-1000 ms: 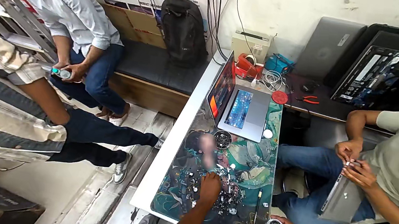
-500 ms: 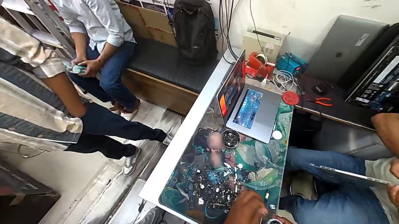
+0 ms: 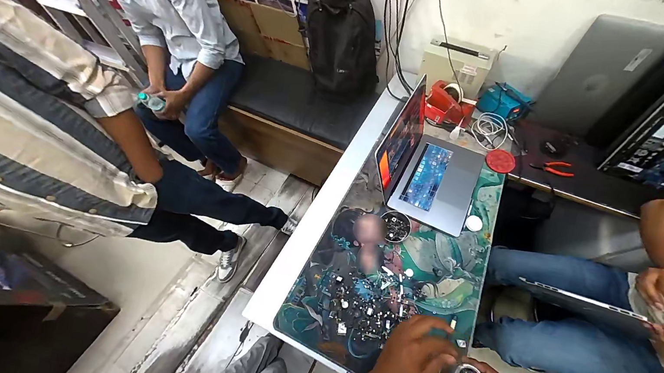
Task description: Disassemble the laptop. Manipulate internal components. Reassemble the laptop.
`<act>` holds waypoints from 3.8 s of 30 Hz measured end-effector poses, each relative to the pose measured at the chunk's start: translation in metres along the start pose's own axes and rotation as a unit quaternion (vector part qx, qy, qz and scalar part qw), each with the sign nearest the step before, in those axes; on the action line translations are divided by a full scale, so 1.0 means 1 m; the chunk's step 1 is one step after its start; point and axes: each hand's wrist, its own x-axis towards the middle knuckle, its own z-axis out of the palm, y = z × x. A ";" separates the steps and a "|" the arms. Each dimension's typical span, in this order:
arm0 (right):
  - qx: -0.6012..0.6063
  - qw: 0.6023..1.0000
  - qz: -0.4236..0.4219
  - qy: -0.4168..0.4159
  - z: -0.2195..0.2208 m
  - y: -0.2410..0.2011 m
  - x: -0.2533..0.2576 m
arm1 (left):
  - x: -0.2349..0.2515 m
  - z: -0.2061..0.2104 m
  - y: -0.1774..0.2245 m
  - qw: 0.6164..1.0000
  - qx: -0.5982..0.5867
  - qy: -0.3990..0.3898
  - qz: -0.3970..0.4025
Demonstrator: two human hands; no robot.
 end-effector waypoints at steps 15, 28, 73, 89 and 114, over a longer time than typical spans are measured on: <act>0.006 1.000 0.009 -0.011 -0.002 0.010 -0.003 | -0.073 -0.004 -0.187 0.884 0.317 -0.090 -0.332; -0.010 1.000 0.011 0.003 -0.007 0.009 -0.009 | -0.105 0.035 -0.166 0.902 0.304 -0.219 -0.215; -0.011 1.000 0.006 0.003 -0.006 0.011 -0.004 | -0.089 0.024 -0.187 0.897 0.346 -0.107 -0.253; -0.016 1.000 0.018 0.003 -0.003 0.015 -0.006 | -0.096 -0.065 -0.197 0.842 0.247 0.201 -0.435; -0.035 0.999 0.021 0.033 -0.011 0.011 -0.007 | -0.020 -0.051 -0.189 0.885 0.302 -0.007 -0.354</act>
